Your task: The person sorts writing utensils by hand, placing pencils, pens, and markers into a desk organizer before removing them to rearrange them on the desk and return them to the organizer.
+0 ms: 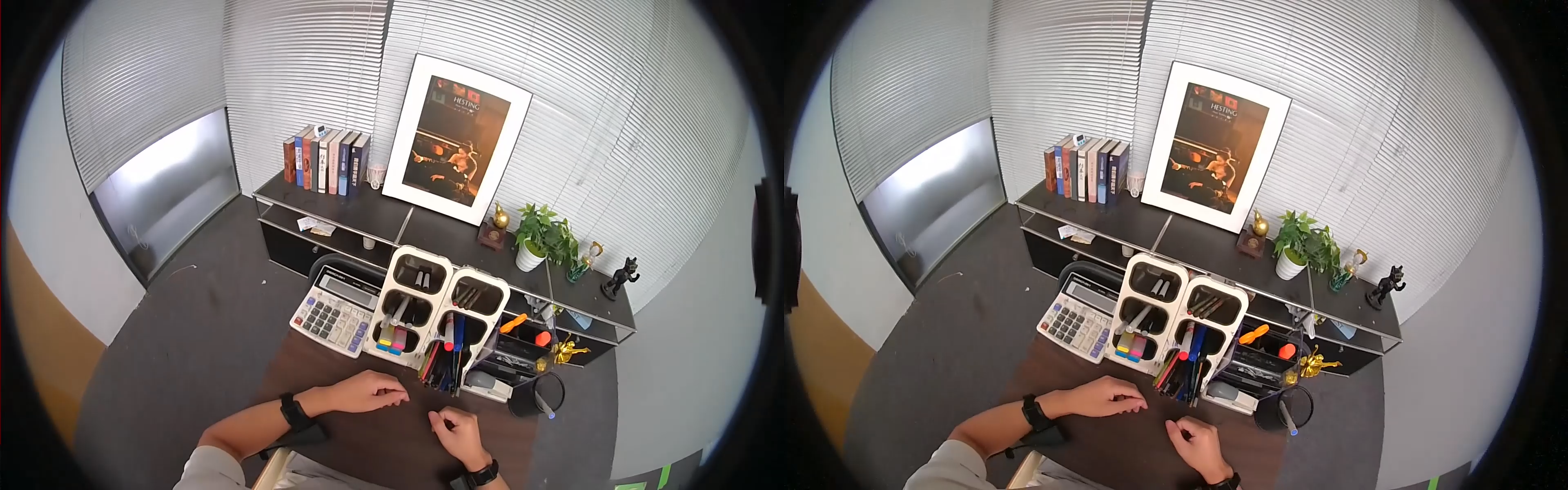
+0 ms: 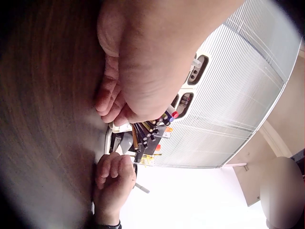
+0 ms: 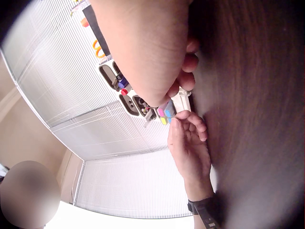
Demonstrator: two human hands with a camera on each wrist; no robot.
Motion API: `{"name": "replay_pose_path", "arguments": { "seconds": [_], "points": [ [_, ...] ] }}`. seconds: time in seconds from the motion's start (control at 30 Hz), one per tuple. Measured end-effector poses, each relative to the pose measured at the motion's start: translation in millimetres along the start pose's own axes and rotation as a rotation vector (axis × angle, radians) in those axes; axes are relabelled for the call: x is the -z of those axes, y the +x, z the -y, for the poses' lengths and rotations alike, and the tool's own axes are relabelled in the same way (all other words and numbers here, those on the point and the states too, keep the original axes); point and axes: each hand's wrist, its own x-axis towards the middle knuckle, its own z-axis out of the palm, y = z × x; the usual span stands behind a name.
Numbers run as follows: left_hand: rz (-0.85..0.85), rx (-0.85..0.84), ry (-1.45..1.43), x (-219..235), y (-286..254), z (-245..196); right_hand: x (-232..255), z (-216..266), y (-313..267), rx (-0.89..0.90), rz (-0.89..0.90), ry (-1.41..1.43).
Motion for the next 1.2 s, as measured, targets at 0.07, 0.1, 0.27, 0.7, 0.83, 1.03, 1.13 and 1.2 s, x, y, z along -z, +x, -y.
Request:
{"name": "replay_pose_path", "arguments": {
  "seconds": [0.07,0.1,0.27,0.7,0.83,1.03,1.13,1.2],
  "points": [
    [0.003,0.012,0.000,2,0,-3,0,0,0,0.002,0.003,0.009],
    [0.010,0.023,0.005,3,1,-6,0,-1,0,0.007,0.003,0.011],
    [0.001,-0.001,0.018,1,0,-3,0,-2,0,0.003,0.001,-0.004],
    [-0.036,-0.092,0.022,1,2,-2,-6,-12,-2,-0.049,-0.019,-0.001],
    [-0.045,-0.154,0.012,1,3,1,-5,-14,-2,-0.028,-0.024,-0.013],
    [-0.064,-0.111,-0.034,-2,3,4,-3,-9,0,-0.081,0.002,-0.015],
    [-0.077,-0.133,-0.021,-3,3,3,-3,-9,0,-0.101,0.009,-0.026],
    [-0.048,-0.126,-0.018,-1,2,3,-3,-11,-1,-0.114,0.012,-0.017]
  ]
}}
